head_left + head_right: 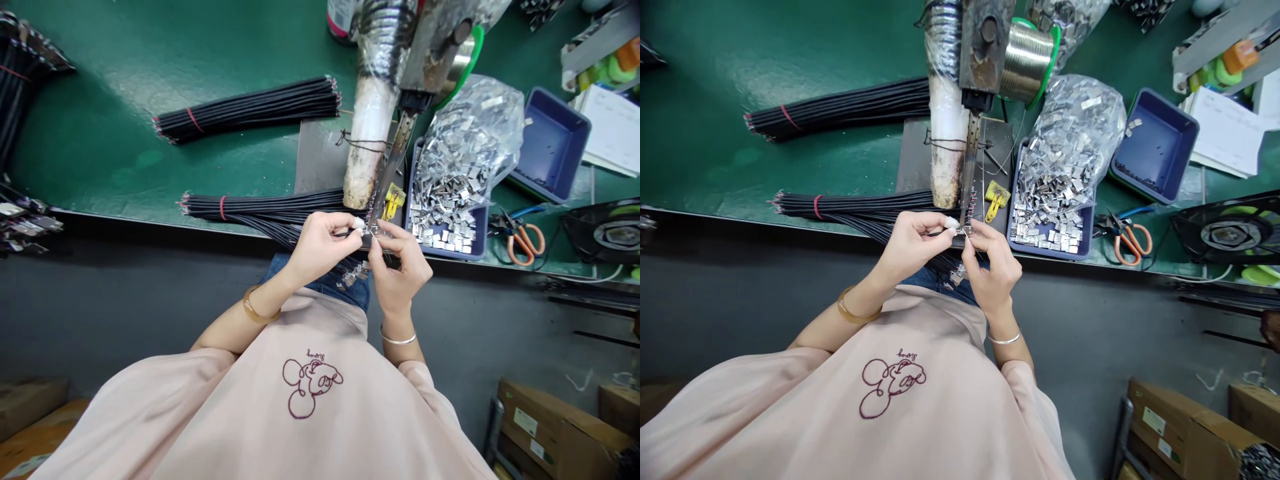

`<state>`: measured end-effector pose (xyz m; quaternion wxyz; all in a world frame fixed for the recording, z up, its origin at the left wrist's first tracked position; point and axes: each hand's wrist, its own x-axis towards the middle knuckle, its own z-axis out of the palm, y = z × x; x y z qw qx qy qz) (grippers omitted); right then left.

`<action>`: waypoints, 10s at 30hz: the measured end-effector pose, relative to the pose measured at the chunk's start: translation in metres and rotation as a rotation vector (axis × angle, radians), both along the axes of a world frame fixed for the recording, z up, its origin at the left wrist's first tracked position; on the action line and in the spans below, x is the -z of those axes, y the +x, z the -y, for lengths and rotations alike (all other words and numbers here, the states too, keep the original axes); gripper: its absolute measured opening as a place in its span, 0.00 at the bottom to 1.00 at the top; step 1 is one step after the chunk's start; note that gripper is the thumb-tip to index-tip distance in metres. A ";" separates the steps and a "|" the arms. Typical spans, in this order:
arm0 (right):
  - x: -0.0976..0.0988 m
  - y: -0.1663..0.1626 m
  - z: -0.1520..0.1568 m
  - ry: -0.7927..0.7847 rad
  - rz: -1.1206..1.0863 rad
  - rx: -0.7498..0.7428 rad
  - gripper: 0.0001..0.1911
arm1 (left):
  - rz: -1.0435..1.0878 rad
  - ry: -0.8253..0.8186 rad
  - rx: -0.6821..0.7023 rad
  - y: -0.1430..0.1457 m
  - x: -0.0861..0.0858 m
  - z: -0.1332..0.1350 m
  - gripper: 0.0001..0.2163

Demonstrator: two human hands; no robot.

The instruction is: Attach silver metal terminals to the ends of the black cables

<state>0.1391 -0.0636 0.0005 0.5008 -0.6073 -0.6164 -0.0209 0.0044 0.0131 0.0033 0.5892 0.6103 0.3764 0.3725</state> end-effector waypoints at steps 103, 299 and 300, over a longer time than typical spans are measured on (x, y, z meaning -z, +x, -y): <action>-0.012 0.126 -0.009 -0.385 0.220 0.340 0.06 | -0.246 0.932 -0.092 -0.024 0.016 -0.007 0.07; 0.005 -0.008 0.011 -0.157 -0.319 0.023 0.03 | -0.041 0.134 0.119 -0.014 0.002 0.011 0.12; 0.006 -0.009 0.010 -0.122 -0.244 0.033 0.03 | -0.041 0.123 0.113 -0.013 0.002 0.011 0.11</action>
